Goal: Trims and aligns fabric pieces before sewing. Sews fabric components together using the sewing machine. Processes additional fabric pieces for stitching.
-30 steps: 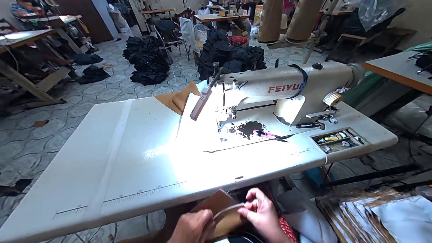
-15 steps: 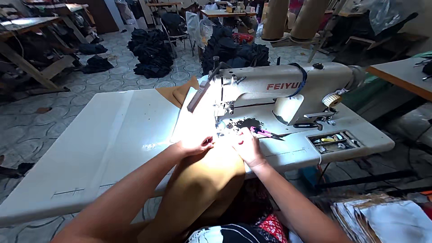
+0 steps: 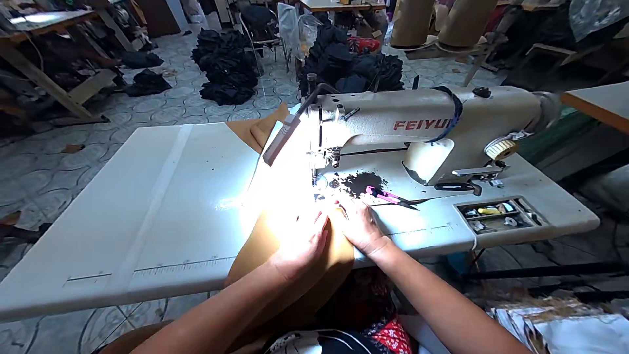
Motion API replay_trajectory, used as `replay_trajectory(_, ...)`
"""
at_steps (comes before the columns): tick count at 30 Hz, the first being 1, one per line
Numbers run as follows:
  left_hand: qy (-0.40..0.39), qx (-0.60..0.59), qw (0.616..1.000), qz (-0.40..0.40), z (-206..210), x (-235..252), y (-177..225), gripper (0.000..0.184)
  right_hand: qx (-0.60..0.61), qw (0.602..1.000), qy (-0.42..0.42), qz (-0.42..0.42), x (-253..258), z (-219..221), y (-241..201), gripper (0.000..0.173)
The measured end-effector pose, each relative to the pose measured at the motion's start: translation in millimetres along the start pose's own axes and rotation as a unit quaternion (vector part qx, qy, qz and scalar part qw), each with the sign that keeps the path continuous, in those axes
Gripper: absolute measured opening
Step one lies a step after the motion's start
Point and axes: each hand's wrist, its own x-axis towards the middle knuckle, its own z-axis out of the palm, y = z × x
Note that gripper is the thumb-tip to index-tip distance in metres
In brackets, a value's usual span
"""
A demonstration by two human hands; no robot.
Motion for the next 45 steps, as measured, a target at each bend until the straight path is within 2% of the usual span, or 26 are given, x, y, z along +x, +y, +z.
replay_trajectory(2,0.011,-0.01,1.0,0.007,3,-5,-6,0.04,-0.005,0.999,-0.041,-0.022,1,-3,2,0.024)
replay_trajectory(7,-0.083,-0.053,0.995,0.006,-7,3,-38,0.049,-0.033,0.995,-0.093,-0.019,16,-1,-1,0.027)
replay_trajectory(12,-0.09,-0.081,0.992,0.048,-6,19,-75,0.05,-0.082,0.98,-0.169,0.059,42,-4,-23,0.031)
replay_trajectory(19,-0.108,-0.077,0.989,0.064,-8,34,-97,0.05,-0.105,0.964,-0.2,0.142,64,-2,-35,0.036)
replay_trajectory(23,-0.132,-0.075,0.987,0.055,-9,39,-101,0.051,-0.104,0.961,-0.192,0.167,70,4,-30,0.038)
replay_trajectory(28,-0.132,-0.083,0.986,0.061,-9,44,-104,0.051,-0.096,0.985,-0.111,0.09,65,16,-12,0.033)
replay_trajectory(34,-0.147,-0.091,0.983,0.055,-11,49,-107,0.051,-0.088,0.994,-0.047,0.043,62,25,-2,0.027)
replay_trajectory(45,-0.159,-0.073,0.983,0.059,-16,59,-111,0.052,-0.073,0.99,-0.071,0.1,66,23,-6,0.03)
